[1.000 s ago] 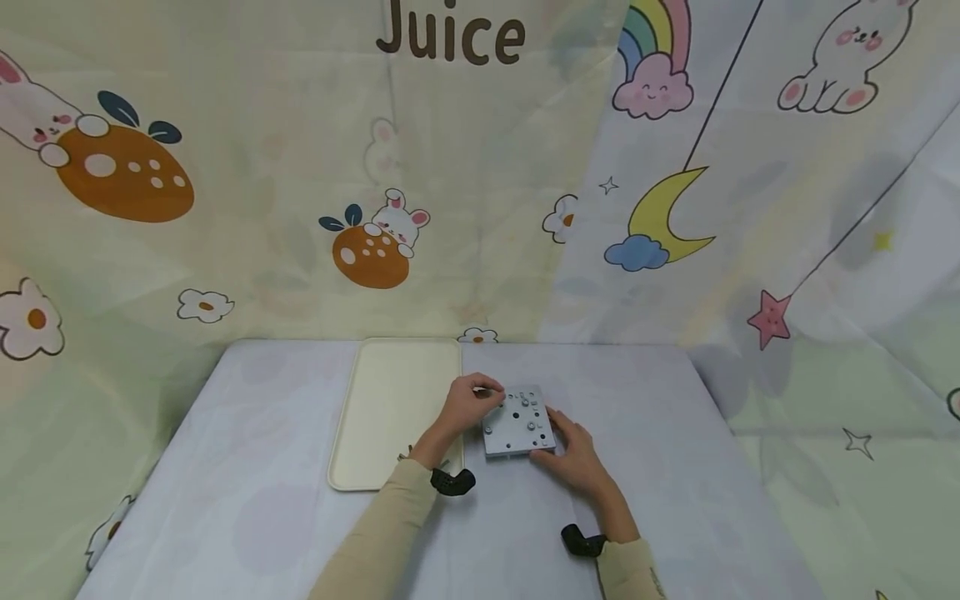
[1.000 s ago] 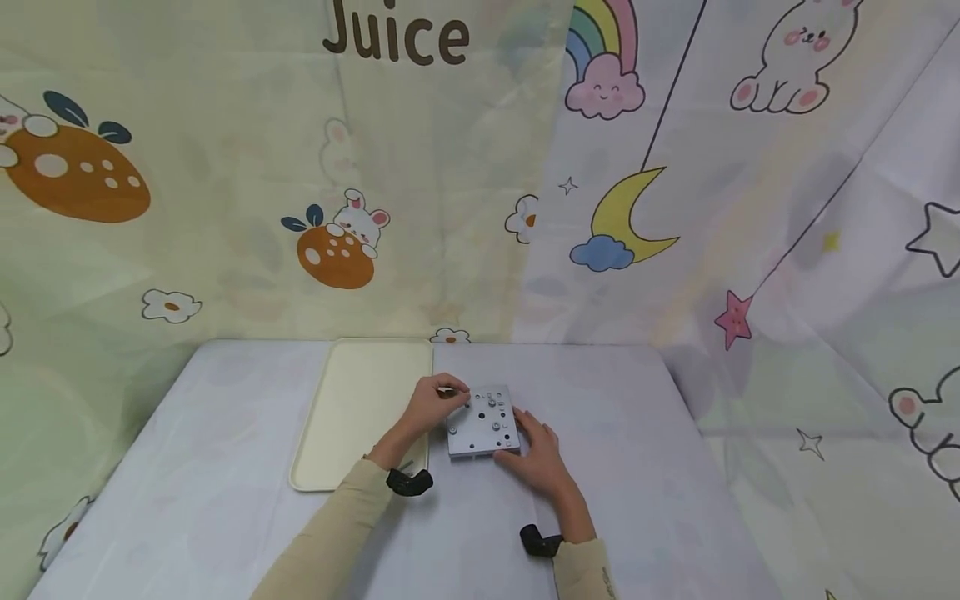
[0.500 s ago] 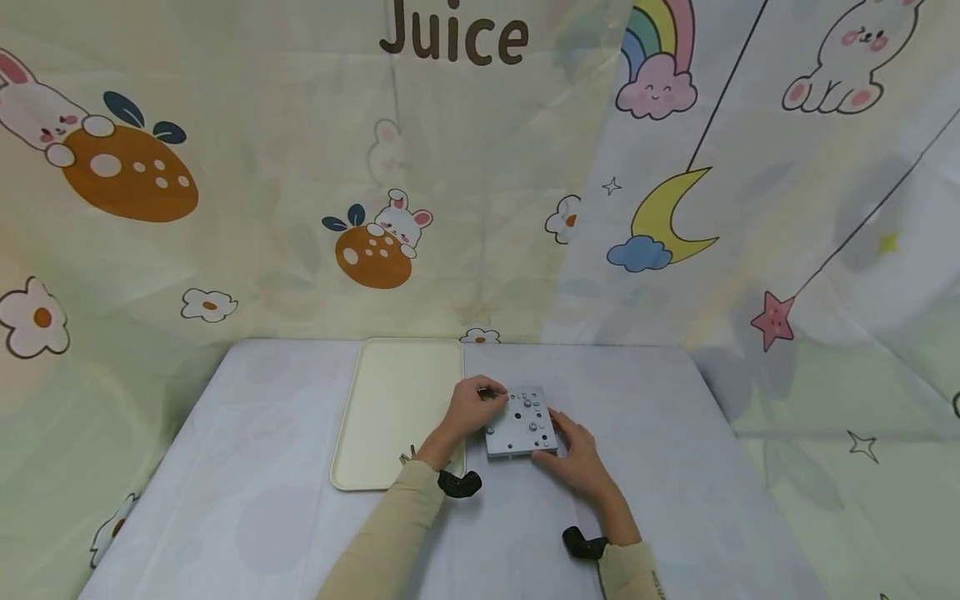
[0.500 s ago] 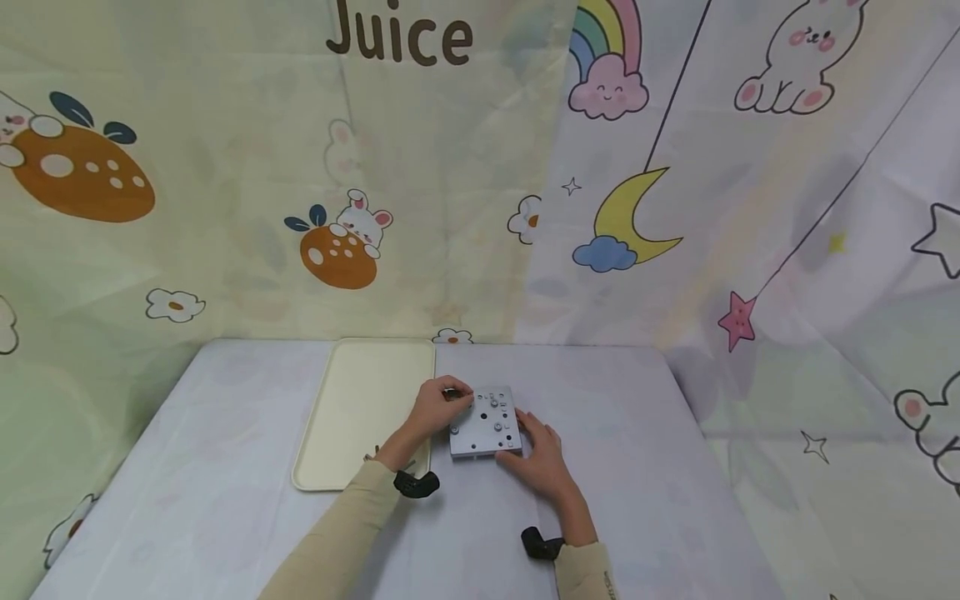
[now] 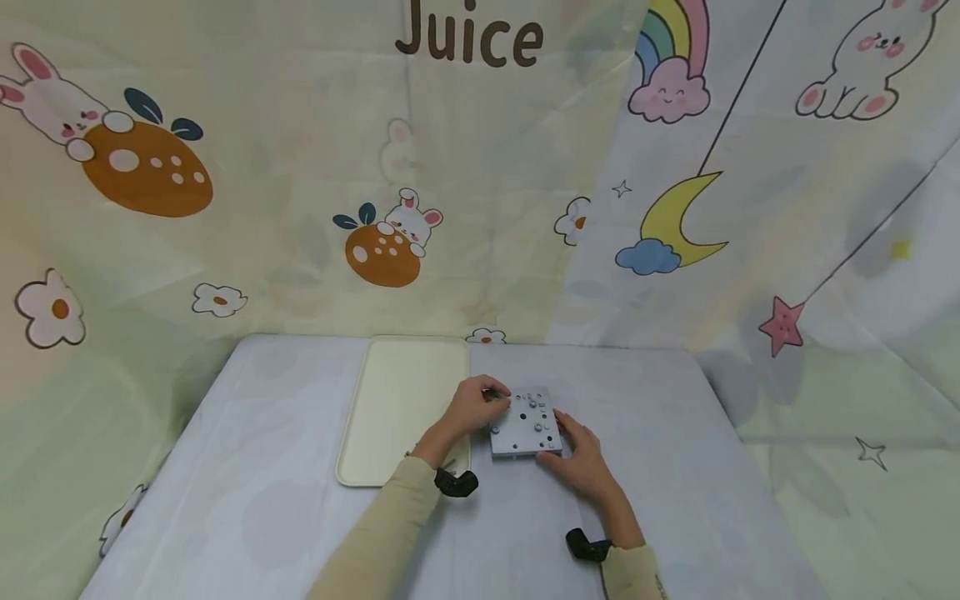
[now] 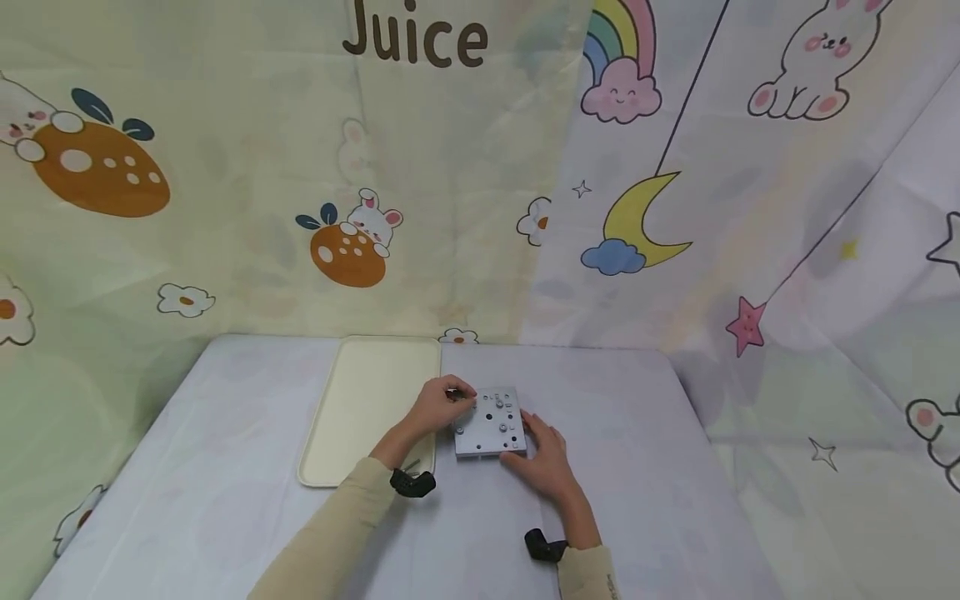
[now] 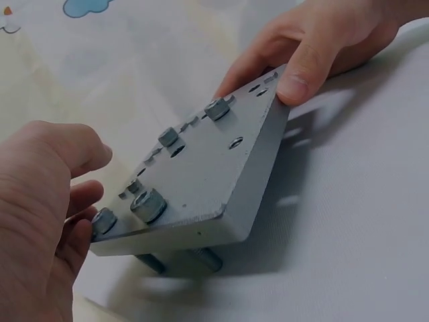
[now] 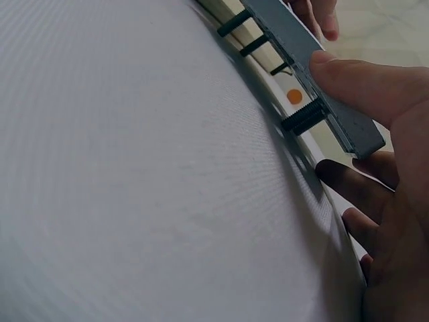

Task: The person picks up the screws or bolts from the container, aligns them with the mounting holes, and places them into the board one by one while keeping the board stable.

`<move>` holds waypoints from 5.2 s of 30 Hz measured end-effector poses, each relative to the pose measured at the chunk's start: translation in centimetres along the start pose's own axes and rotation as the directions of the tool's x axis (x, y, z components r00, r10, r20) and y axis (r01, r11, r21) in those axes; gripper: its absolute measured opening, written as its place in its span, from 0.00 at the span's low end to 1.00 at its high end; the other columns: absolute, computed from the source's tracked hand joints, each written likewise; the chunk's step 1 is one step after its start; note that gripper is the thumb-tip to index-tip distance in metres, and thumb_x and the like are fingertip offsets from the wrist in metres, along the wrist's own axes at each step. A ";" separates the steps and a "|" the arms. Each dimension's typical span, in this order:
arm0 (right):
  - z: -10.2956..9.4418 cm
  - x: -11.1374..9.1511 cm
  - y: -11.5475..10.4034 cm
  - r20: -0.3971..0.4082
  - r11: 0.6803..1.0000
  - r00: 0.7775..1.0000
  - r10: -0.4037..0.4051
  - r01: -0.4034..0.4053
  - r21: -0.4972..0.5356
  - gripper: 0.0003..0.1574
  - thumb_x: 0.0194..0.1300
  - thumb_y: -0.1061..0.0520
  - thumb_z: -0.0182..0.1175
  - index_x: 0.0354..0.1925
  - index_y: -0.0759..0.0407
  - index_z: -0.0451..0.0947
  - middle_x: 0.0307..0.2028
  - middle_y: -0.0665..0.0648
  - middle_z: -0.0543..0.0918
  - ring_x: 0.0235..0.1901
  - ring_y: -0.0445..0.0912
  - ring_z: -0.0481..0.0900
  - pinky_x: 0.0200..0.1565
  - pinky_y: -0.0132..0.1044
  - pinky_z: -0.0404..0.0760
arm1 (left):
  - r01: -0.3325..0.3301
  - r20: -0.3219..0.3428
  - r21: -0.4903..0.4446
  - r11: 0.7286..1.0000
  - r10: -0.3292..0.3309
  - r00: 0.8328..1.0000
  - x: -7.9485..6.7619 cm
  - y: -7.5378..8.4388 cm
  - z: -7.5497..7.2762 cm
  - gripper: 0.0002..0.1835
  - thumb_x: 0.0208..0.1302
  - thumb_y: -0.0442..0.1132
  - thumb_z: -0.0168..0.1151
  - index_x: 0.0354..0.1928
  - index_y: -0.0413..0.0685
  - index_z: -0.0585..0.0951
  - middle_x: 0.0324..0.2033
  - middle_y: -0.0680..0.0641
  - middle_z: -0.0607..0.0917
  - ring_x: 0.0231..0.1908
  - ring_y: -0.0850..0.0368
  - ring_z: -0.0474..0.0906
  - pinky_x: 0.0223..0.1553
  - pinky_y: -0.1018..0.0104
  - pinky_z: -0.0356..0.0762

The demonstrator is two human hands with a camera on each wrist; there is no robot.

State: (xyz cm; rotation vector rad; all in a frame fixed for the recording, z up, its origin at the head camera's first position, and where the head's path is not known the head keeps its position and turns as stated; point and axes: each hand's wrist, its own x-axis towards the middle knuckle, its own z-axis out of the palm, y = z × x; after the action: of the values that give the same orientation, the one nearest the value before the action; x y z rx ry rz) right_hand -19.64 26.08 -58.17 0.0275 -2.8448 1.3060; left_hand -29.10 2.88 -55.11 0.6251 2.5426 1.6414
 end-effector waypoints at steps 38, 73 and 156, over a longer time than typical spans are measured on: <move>0.1 -0.3 -0.1 0.031 1.000 0.999 -0.011 0.011 0.008 0.59 0.53 0.33 0.70 0.74 0.54 0.57 0.70 0.60 0.62 0.70 0.59 0.53 0.66 0.61 0.49 | -0.110 0.060 0.420 0.901 0.093 0.994 -13.0 -5.8 -12.1 0.06 0.54 0.37 0.71 0.33 0.57 0.86 0.36 0.62 0.82 0.43 0.61 0.77 0.48 0.59 0.74; 0.5 -0.4 0.5 -0.017 1.000 1.000 -0.025 0.025 0.010 0.57 0.53 0.37 0.71 0.73 0.52 0.59 0.70 0.59 0.63 0.70 0.58 0.53 0.66 0.60 0.49 | -0.322 0.144 0.664 0.675 0.307 0.941 -12.2 -3.0 -10.8 0.05 0.53 0.42 0.75 0.29 0.55 0.86 0.34 0.57 0.83 0.38 0.57 0.77 0.38 0.59 0.76; -1.0 0.2 -0.2 0.114 0.996 0.993 0.005 -0.015 0.085 0.63 0.50 0.35 0.73 0.75 0.48 0.54 0.71 0.57 0.61 0.72 0.57 0.51 0.67 0.58 0.48 | -0.009 -0.022 -0.042 0.999 0.008 1.000 0.6 -1.9 -0.9 0.06 0.63 0.43 0.68 0.38 0.51 0.87 0.33 0.56 0.85 0.35 0.60 0.79 0.36 0.65 0.77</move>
State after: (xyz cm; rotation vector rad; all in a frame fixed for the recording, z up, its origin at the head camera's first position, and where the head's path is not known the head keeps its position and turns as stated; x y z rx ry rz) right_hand -19.87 26.66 -57.37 0.0912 -2.8825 1.4738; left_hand -30.50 1.62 -56.30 0.6189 2.5164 1.7090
